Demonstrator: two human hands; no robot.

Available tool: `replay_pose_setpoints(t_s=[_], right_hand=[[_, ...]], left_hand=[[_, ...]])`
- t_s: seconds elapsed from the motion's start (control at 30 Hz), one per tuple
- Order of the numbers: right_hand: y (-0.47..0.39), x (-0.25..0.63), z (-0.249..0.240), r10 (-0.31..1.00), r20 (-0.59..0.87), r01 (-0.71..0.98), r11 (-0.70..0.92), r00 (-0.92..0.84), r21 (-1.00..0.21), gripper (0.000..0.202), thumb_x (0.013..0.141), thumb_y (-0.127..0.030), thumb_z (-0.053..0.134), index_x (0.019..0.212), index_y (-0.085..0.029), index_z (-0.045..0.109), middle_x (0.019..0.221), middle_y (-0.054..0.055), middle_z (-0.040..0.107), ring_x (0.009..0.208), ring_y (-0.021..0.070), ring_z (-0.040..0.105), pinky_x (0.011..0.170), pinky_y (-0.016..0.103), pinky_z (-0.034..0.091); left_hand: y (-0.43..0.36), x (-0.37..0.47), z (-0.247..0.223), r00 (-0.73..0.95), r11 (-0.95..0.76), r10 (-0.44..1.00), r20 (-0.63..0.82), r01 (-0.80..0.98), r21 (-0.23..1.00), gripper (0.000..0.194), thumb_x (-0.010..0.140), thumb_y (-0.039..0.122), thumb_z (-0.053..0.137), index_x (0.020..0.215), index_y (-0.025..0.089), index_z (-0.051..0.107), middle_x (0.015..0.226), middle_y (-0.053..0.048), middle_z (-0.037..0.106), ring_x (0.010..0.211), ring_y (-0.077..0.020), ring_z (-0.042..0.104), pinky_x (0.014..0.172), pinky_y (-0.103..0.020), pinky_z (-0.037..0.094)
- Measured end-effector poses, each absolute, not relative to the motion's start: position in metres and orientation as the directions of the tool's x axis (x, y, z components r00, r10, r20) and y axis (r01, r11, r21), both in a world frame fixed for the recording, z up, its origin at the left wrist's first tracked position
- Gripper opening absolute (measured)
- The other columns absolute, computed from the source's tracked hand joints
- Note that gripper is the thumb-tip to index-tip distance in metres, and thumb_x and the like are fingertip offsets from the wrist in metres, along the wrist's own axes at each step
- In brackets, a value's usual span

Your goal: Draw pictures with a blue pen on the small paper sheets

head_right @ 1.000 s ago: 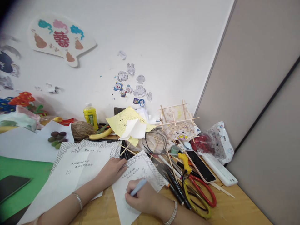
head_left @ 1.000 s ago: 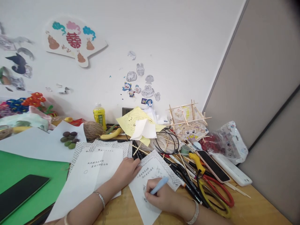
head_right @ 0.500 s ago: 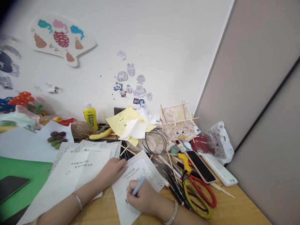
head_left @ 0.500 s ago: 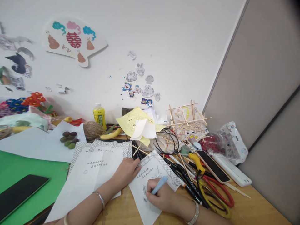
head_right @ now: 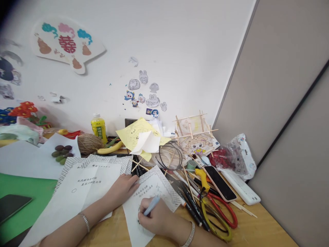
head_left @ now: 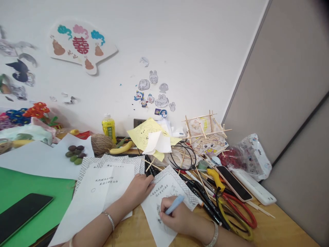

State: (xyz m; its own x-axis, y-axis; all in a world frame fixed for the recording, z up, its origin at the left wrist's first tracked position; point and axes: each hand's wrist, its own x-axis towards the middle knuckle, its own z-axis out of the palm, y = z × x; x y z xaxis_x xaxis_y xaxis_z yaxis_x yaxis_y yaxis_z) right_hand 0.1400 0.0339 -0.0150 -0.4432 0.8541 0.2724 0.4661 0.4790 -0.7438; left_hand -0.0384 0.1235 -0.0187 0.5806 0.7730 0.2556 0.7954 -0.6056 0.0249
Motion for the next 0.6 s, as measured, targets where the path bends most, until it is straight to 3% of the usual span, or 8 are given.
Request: replay_pose_setpoints(t_s=[0.6], right_hand=[[0.0351,0.1406,-0.016,0.858,0.212,0.488,0.451,-0.468,-0.748,0.015,0.07,-0.013,0.053,0.061,-0.019,0.042,0.058,-0.006,0.045,0.056,0.0099,0.042,0.054,0.02,0.032]], left_hand=[[0.1219,-0.0387,-0.0145,0.572,-0.593,0.786,0.234,0.805,0.022,0.017,0.09,0.026,0.041,0.085,0.018,0.055,0.077,-0.006,0.063,0.076,-0.0226,0.059,0.073,-0.035,0.04]])
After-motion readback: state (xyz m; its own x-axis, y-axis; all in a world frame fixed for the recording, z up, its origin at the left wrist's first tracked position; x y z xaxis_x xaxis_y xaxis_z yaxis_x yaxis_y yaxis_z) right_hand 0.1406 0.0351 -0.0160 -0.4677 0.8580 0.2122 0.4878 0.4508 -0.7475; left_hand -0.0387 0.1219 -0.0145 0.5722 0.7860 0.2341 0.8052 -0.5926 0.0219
